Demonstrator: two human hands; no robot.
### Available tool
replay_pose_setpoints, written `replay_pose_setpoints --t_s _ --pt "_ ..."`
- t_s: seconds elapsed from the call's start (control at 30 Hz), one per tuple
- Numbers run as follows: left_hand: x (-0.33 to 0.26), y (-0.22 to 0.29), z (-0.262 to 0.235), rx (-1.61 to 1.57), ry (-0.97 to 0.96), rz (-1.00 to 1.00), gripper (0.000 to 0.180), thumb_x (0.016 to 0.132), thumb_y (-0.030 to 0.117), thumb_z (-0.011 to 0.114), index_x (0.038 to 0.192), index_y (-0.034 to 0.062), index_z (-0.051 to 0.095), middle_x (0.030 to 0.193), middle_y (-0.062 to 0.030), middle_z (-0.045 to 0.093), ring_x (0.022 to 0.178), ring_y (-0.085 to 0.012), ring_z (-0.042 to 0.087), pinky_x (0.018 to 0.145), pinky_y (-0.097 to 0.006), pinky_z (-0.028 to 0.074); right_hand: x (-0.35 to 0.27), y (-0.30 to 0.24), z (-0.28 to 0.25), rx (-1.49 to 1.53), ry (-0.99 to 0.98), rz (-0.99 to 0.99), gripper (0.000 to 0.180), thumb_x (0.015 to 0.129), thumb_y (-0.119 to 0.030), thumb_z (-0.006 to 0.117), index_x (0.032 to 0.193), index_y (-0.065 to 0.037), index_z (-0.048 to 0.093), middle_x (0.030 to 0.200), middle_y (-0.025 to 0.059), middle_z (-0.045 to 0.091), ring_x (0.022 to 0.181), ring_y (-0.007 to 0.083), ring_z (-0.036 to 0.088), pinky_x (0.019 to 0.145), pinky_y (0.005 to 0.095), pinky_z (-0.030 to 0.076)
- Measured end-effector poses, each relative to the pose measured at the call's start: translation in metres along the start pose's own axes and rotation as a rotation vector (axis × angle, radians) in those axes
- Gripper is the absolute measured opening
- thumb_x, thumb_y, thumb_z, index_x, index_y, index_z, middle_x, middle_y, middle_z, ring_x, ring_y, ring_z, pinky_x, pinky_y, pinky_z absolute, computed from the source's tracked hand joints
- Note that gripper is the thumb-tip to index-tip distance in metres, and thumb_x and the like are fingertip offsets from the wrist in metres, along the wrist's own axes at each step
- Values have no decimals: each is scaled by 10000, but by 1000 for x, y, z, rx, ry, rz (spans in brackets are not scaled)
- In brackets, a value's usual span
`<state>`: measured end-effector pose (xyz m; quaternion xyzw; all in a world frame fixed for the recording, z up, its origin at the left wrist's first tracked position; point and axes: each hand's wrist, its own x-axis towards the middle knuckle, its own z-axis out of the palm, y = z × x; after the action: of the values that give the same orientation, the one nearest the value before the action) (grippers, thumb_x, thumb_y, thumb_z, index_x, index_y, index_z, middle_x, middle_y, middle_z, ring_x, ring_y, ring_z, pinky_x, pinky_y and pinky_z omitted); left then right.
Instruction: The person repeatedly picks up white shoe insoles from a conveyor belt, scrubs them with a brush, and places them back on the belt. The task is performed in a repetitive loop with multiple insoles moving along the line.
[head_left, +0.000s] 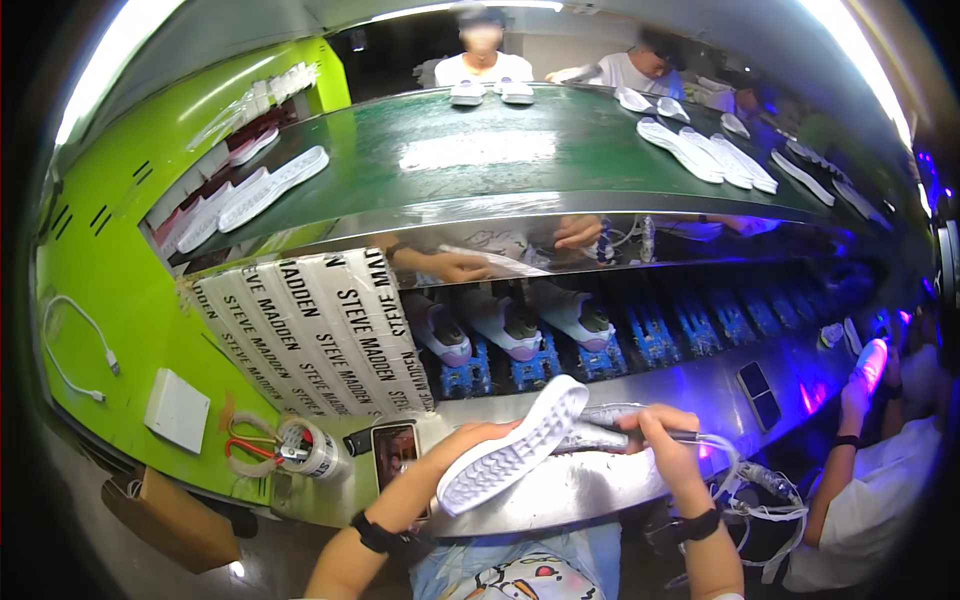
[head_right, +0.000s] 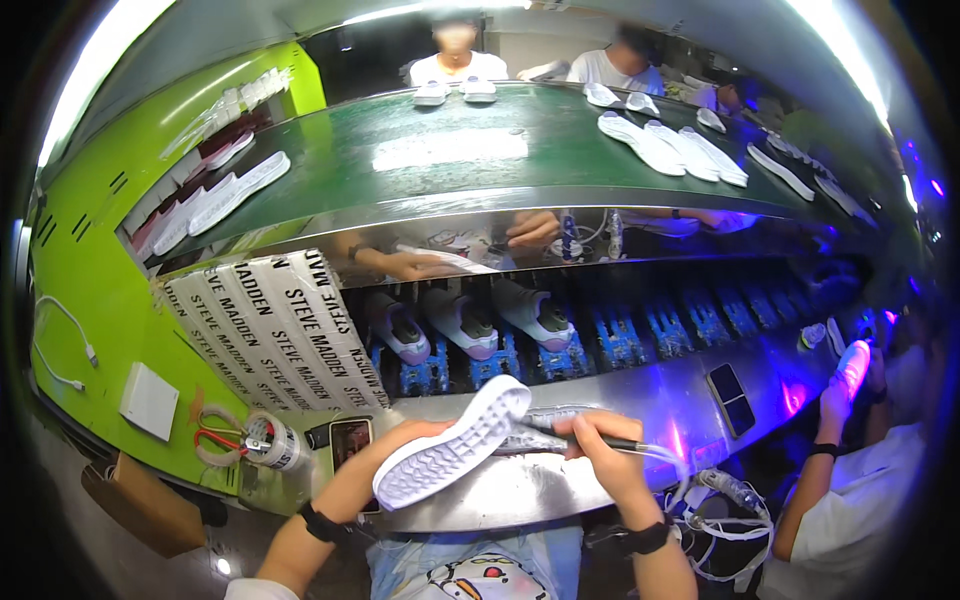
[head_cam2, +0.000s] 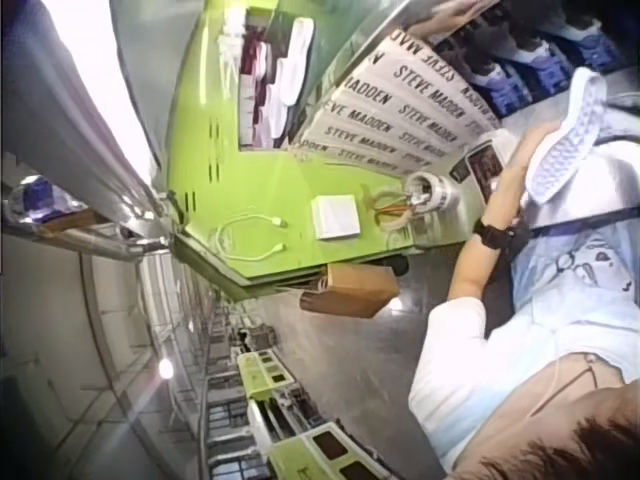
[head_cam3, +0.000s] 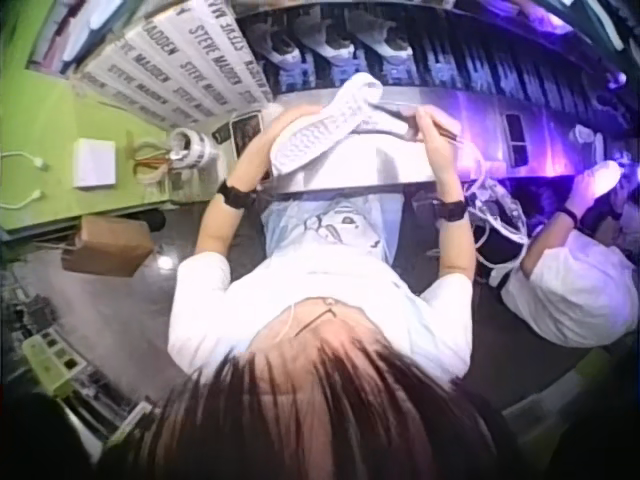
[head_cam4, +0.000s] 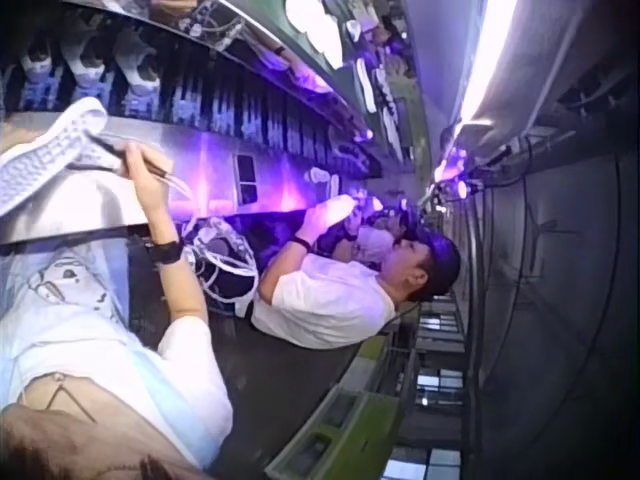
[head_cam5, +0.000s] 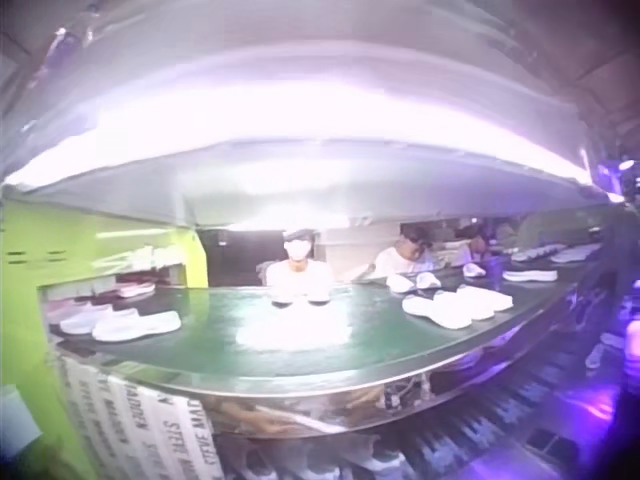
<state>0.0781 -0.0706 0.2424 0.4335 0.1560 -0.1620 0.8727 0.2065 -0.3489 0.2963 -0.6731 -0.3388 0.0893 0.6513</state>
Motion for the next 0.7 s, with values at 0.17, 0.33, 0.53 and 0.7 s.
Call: replay_pose_setpoints --t_s 0.17,0.33,0.53,0.7 --pt "8 -36 21 -799 -426 165 593 954 370 374 1347 -69 435 1212 -323 577 1015 -431 642 884 -497 540 -23 4 79 -493 154 -636 124 839 -62 664 940 -7 711 889 126 716 674 149 656 614 263 512" --pt "-24 45 63 -323 -508 370 648 946 410 359 1362 -84 412 1216 -328 560 969 -410 644 851 -463 544 -71 -62 60 -212 -121 -605 146 835 -58 625 936 28 685 944 141 689 877 249 658 814 338 516" --pt "-70 209 40 -781 -518 781 458 1013 183 327 1375 -95 371 1424 -277 406 1186 -352 555 950 -409 535 -60 -56 44 5 328 -338 303 966 -193 497 876 38 672 786 52 631 699 136 538 654 292 435" --pt "6 242 154 -229 -190 868 452 946 236 445 1271 -76 489 1242 -249 573 1106 -346 601 942 -419 514 -70 -7 31 51 474 -192 200 948 -128 548 931 38 659 830 59 641 713 127 528 622 313 426"
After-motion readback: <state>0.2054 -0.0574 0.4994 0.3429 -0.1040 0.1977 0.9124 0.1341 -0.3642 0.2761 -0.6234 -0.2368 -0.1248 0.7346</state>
